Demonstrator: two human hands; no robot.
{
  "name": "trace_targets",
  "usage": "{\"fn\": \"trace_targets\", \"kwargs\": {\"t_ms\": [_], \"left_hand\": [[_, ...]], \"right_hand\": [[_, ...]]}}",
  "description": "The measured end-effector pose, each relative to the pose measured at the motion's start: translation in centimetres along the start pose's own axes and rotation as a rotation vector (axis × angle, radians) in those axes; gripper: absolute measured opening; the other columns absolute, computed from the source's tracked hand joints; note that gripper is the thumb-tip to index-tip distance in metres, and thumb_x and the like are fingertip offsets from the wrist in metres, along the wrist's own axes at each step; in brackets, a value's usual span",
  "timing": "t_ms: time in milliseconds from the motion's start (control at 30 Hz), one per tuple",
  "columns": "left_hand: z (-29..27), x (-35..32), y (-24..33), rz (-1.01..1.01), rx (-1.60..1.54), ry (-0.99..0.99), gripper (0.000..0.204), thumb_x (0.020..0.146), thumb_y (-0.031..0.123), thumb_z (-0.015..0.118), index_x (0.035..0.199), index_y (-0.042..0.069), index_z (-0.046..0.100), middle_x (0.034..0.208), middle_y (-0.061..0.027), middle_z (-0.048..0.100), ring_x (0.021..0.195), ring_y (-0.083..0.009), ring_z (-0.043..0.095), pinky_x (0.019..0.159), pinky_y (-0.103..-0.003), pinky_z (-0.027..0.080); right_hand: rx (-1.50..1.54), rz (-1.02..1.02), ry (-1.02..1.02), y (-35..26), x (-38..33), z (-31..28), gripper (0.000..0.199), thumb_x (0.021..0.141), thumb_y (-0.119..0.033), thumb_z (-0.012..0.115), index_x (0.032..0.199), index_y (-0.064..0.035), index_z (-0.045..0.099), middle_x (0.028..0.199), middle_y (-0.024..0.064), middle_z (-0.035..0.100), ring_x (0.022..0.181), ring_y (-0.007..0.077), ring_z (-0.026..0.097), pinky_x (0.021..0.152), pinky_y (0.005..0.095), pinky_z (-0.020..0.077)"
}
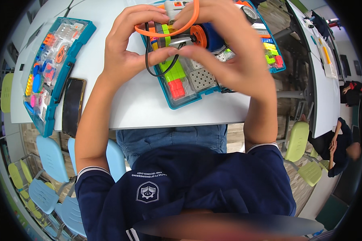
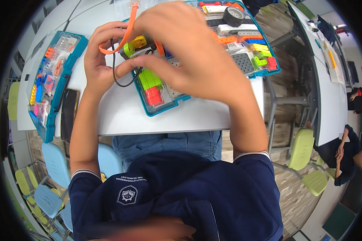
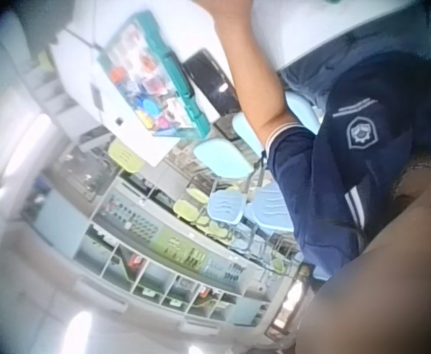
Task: The person assembles a small electronics kit by connecting wires to a breadboard and attaching a motor. They then attach a small orange wheel to the motor shaft and test the assembly.
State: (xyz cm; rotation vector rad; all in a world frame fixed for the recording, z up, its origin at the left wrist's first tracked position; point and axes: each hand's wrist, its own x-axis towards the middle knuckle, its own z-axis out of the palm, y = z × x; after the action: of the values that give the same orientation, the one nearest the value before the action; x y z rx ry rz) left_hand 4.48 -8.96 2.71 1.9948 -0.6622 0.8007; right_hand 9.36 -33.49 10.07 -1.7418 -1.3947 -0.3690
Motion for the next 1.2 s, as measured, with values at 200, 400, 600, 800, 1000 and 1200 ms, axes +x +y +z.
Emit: {"fn": "trace_targets", "kwargs": {"t_ms": [200,400,600,800,1000,1200], "left_hand": [[-1.8,0.6,0.8,-0.031,-0.003,-0.069,0.084,0.071,0.032,0.082,0.143,0.009,0.047,0.148,-0.0224,0.048,0.142,-0.0356,0.042,0.117,-0.05,0.035],[-4.0,3.2,5.2,0.063,0.178,0.07,0.064,0.076,0.029,0.072,0.135,0.009,0.057,0.141,-0.0236,0.057,0.141,-0.036,0.047,0.121,-0.05,0.026],[0.5,5.9,10.3,0.2,0.66,-0.282,0.047,0.077,0.022,0.08,0.12,0.01,0.067,0.124,-0.0109,0.068,0.116,-0.0312,0.062,0.104,-0.043,0.043],[4.0,7.5,10.8,0.164,0.807,-0.365,0.033,0.077,0.021,0.076,0.106,0.008,0.068,0.107,-0.0041,0.068,0.097,-0.0258,0.063,0.087,-0.039,0.049],[5.7,7.5,10.4,0.137,0.958,-0.331,0.021,0.082,0.02,0.07,0.098,0.007,0.071,0.097,-0.0025,0.069,0.086,-0.0233,0.062,0.075,-0.037,0.052],[6.6,7.7,9.6,0.08,1.029,-0.24,0.014,0.087,0.02,0.067,0.094,0.01,0.073,0.09,-0.0001,0.07,0.085,-0.0216,0.063,0.067,-0.035,0.054]], "right_hand": [[0.302,0.186,0.189,4.7,-1.2,-5.1,0.037,0.084,-0.009,0.081,0.116,0.0003,0.064,0.116,0.0106,0.066,0.114,0.0205,0.06,0.103,0.0365,0.0428],[0.557,0.386,0.03,7.1,-3.3,-5.2,0.051,0.083,-0.006,0.081,0.127,0.0003,0.057,0.126,0.0095,0.061,0.113,0.0179,0.058,0.1,0.0334,0.0458],[0.369,0.346,-0.098,6.3,-2.8,-4.6,0.05,0.078,-0.013,0.089,0.115,-0.0034,0.057,0.101,0.0028,0.061,0.092,0.01,0.059,0.075,0.0246,0.0506],[0.105,0.503,-0.103,3.0,-2.2,-4.4,0.033,0.08,-0.014,0.086,0.092,-0.0028,0.057,0.074,0.002,0.059,0.065,0.01,0.058,0.06,0.0258,0.0473],[-0.076,0.46,-0.078,1.8,-1.9,-3.5,0.026,0.086,-0.016,0.075,0.087,0.0002,0.055,0.067,0.0115,0.059,0.059,0.0207,0.06,0.055,0.032,0.0468],[-0.139,0.512,0.036,2.0,-2.3,-2.2,0.025,0.09,-0.019,0.07,0.09,0.0024,0.057,0.071,0.02,0.063,0.06,0.0306,0.064,0.056,0.0379,0.0495]]}}
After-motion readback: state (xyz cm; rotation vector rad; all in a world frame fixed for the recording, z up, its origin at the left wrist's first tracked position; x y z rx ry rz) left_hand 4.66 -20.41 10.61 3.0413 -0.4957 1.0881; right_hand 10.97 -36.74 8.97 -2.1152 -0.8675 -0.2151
